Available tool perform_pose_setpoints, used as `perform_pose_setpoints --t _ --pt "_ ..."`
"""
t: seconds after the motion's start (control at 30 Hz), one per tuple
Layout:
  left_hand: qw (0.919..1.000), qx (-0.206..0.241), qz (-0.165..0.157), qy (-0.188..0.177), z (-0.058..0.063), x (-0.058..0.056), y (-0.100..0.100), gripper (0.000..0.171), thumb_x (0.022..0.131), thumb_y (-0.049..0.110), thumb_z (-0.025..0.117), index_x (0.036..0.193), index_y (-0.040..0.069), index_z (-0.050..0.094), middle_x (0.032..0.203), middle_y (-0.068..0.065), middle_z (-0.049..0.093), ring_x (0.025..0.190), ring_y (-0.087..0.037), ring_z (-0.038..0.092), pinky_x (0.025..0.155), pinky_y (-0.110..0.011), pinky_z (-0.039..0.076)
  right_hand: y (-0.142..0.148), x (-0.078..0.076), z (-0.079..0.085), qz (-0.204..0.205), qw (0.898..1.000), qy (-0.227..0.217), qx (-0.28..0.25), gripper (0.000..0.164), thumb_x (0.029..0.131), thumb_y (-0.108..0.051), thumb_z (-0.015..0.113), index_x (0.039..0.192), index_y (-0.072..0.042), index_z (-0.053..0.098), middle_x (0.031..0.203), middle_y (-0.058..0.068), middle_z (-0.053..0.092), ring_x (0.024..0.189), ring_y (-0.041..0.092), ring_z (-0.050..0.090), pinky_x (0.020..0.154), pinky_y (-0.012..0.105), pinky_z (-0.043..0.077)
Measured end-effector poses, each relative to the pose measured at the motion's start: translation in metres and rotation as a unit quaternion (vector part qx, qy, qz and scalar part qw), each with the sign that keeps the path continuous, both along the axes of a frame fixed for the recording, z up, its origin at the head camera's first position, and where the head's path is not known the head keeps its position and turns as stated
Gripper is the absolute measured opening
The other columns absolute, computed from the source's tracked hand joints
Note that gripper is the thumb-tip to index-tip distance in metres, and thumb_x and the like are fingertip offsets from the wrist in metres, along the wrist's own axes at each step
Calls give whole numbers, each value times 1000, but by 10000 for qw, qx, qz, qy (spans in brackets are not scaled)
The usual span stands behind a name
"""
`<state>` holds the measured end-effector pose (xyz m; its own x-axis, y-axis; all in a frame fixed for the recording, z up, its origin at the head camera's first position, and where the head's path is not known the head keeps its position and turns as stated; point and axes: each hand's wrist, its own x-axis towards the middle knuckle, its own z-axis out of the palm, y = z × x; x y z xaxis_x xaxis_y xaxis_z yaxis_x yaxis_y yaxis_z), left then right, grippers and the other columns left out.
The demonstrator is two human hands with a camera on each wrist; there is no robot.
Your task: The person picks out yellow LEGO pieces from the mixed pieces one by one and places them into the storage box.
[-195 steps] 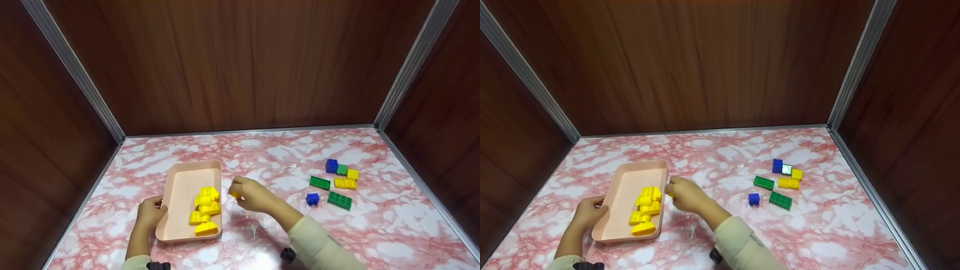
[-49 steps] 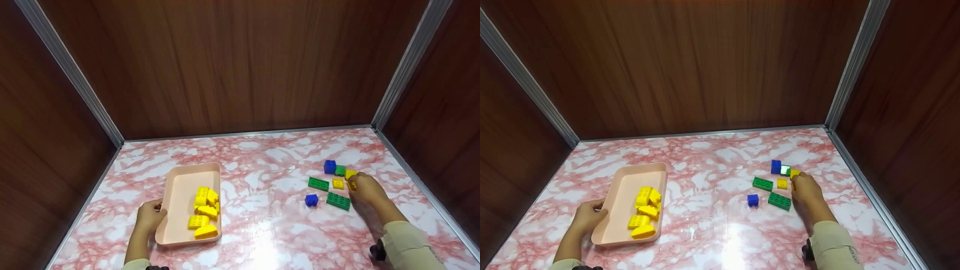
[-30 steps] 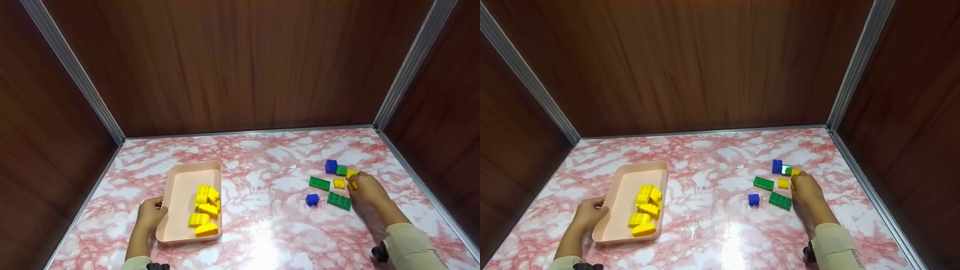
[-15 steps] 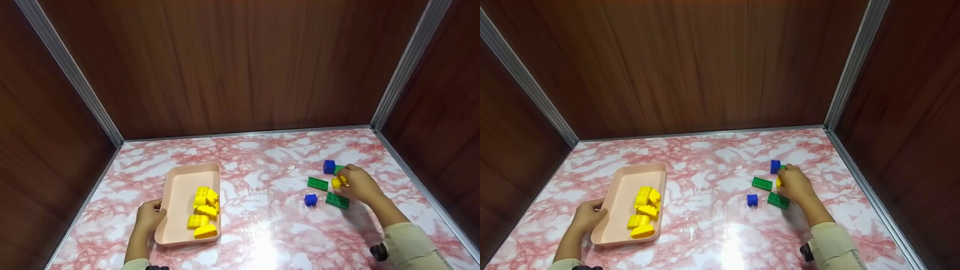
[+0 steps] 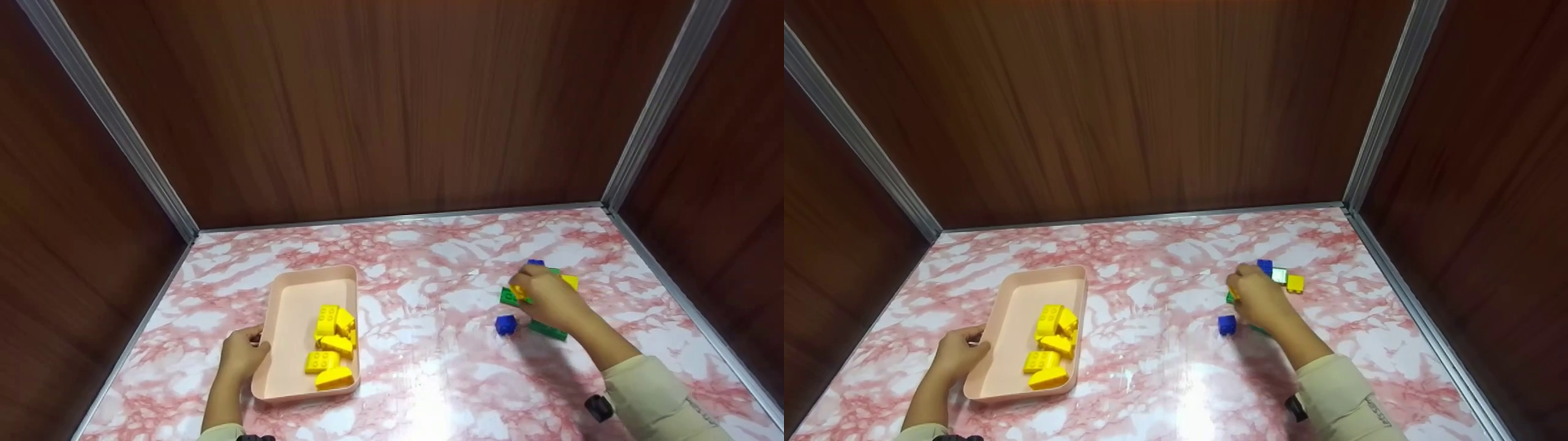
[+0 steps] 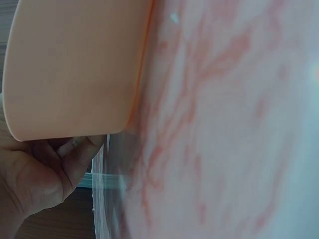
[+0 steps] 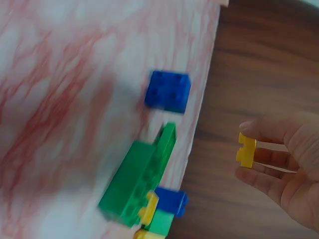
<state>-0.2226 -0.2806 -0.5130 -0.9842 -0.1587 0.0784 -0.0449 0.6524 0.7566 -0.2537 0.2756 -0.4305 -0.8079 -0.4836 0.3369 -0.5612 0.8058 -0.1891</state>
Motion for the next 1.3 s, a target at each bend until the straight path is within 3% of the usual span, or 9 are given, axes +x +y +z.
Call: perform_pose_setpoints --t 0.27,0.57,0.87,1.3 --pt "10000 7 62 23 2 1 -1 42 82 -2 56 123 -12 61 95 -22 69 89 -35 67 70 -39 58 -41 -3 9 826 9955 381 277 28 70 1 82 94 -3 68 92 8 57 85 25 57 72 39 55" --pt "10000 19 44 27 -1 2 -2 42 82 -1 58 122 -13 61 96 -23 69 91 -36 68 71 -40 58 -91 3 11 1368 9881 343 621 24 73 -1 79 93 -6 65 94 9 58 85 25 56 68 35 54" --pt "9999 -42 80 -45 2 4 -3 42 83 -2 57 124 -12 60 97 -23 69 93 -37 67 71 -40 58 -139 9 9 2047 9722 940 643 25 68 1 75 90 -8 66 92 5 57 82 22 55 68 33 52" --pt "9999 70 105 78 -2 0 0 41 81 -3 57 121 -12 63 94 -23 70 90 -36 68 72 -39 58 -215 6 13 2658 9630 134 412 28 74 -7 79 101 -8 71 99 5 63 86 18 60 76 26 52"
